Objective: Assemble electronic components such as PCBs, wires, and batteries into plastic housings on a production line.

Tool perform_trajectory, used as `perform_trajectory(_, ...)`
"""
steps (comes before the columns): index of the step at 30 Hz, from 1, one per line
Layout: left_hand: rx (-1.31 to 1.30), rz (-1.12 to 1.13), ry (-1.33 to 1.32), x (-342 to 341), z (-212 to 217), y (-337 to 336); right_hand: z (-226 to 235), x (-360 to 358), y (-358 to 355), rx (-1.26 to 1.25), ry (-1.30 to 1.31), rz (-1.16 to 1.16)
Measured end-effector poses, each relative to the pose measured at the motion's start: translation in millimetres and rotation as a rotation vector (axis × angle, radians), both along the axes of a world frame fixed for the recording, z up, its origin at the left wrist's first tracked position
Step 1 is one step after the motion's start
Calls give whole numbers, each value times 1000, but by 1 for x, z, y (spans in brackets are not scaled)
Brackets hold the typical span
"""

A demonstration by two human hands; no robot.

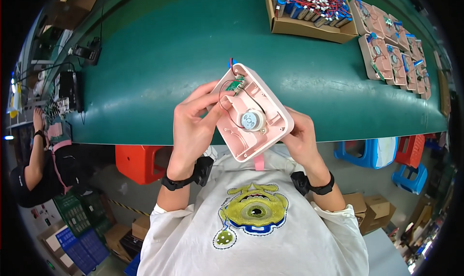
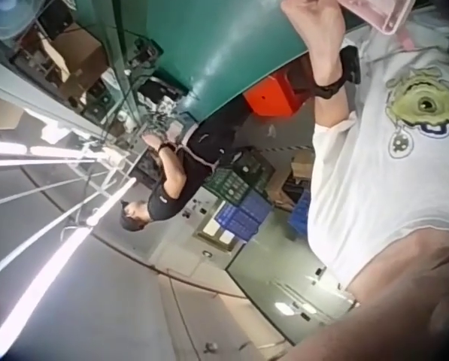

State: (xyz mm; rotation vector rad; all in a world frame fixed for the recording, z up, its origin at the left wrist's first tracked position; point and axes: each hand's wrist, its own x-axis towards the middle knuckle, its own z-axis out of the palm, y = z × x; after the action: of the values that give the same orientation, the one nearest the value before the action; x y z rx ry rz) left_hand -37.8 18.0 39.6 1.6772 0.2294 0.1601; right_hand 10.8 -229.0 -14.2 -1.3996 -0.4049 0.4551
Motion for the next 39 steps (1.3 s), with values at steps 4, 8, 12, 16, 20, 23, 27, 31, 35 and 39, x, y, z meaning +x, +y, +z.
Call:
perform_trajectory(4,113,29,-13,-2,-2,-1,-2,0,3,-93,-174,-2)
perform_trajectory(8,228,57,-44,-3,-6,0,-7,-1,2,-91,-34,8)
perform_trajectory(12,374,83,-105,-5,-5,-2,-1,5,-3,-165,-86,6)
perform_trajectory(16,602,110,-170,-3,-8,-5,36,17,-19,-206,-200,-134)
perform_trajectory(20,734,78,-233,-5,-9,-17,69,9,7,-528,-739,-168)
perform_trajectory(23,772,54,-267,-6,-8,-25,68,4,31,-709,-938,-185)
perform_trajectory(27,809,50,-289,-7,-9,-32,57,8,38,-757,-899,-228)
perform_trajectory(31,812,53,-304,-8,-12,-34,47,10,36,-689,-825,-215)
perform_trajectory(35,803,50,-293,-8,-14,-34,44,12,33,-663,-819,-189)
perform_trajectory(39,804,37,-298,-9,-16,-36,50,13,33,-726,-836,-168)
